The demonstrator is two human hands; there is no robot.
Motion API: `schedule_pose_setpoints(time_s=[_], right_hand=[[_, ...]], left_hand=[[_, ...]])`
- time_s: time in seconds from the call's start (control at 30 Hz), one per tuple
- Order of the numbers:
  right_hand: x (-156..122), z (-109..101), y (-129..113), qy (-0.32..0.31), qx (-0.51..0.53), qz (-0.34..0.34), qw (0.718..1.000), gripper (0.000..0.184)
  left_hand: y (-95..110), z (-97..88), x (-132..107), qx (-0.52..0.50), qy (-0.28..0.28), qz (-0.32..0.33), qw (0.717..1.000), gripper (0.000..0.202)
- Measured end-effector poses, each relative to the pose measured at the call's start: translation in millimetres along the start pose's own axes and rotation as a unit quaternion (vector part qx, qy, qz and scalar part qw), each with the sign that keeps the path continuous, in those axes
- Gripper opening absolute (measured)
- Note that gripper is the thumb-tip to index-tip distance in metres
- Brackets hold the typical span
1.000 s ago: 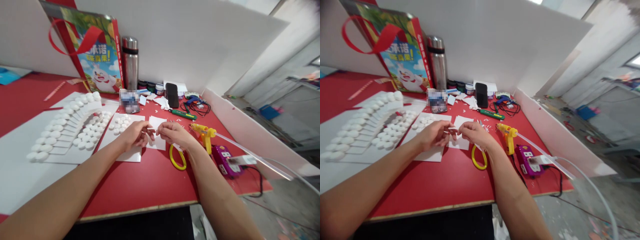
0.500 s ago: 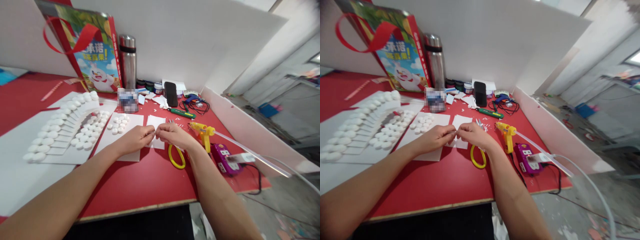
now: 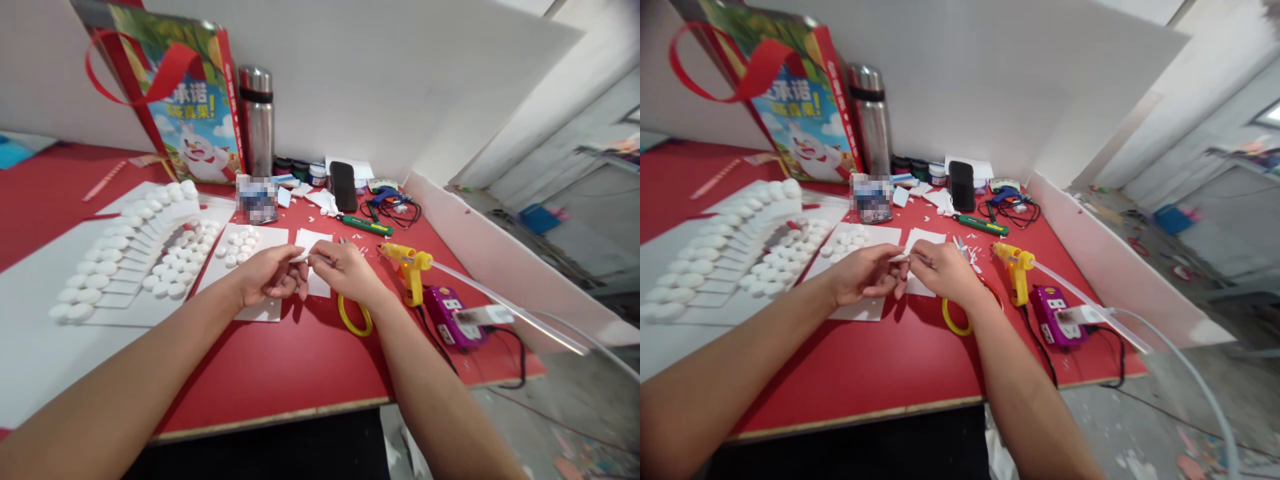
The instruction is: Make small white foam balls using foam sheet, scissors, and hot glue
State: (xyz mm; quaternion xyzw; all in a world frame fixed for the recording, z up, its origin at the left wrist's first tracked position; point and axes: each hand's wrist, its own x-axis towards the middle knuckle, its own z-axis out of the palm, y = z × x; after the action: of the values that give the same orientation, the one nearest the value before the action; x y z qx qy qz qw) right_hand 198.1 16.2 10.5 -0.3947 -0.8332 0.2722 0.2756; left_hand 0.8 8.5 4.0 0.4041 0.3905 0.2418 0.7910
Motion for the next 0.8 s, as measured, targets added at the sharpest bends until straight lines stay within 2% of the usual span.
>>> schedule_pose_setpoints(time_s=[0.13,0.23,0.33,0.4,0.47,0.5,0.57,0.67,0.77,0.8], right_hand=[[0.2,0.5,0.0,-0.013,-0.046,-0.009,0.999,0.019],[0.3,1.0,0.0,-0.022,-0.054,-0.005,0.998,0.018],[0.4,0.9,0.8,-0.034,-0.033,-0.006,0.999,0.021],[0.8,0.5,1.8,-0.037,-0.022,-0.01,0.999,0.022],[1.4,-0.2,3.0,-0.033,-0.017,-0.012,0.999,0.022],[1.6,-0.6,3.4,-0.032,-0.012,-0.009,0.999,0.021],[2.1,-1.3,4.0,-0.035,0.004,0.002,0.999,0.02],[2.9,-1.1,3.7,-0.041,0.028,0.026,0.998,0.02],[3.9,1.5,3.2,-0.027,0.039,0.049,0.998,0.023],[4.2,2.7,3.2,-0.02,0.043,0.053,0.997,0.024]], left_hand=[[-0.3,-1.4,-0.4,-0.046,0.001,0.008,0.999,0.029],[-1.8,-3.4,-1.7,-0.022,-0.013,0.03,0.999,0.024],[-2.7,-3.9,-3.1,0.041,-0.014,0.06,0.997,0.025],[-3.3,-2.7,-3.8,0.102,0.007,0.079,0.992,0.027],[-4.1,-1.1,-4.3,0.19,0.038,0.114,0.974,0.027],[-4.6,-0.5,-4.4,0.246,0.054,0.142,0.957,0.027],[-5.7,0.2,-4.3,0.362,0.084,0.199,0.907,0.028],[-7.6,0.6,-3.4,0.516,0.139,0.256,0.806,0.027],[-9.9,2.5,-2.5,0.64,0.184,0.277,0.693,0.019],[-10.5,3.6,-2.5,0.664,0.193,0.28,0.666,0.018]])
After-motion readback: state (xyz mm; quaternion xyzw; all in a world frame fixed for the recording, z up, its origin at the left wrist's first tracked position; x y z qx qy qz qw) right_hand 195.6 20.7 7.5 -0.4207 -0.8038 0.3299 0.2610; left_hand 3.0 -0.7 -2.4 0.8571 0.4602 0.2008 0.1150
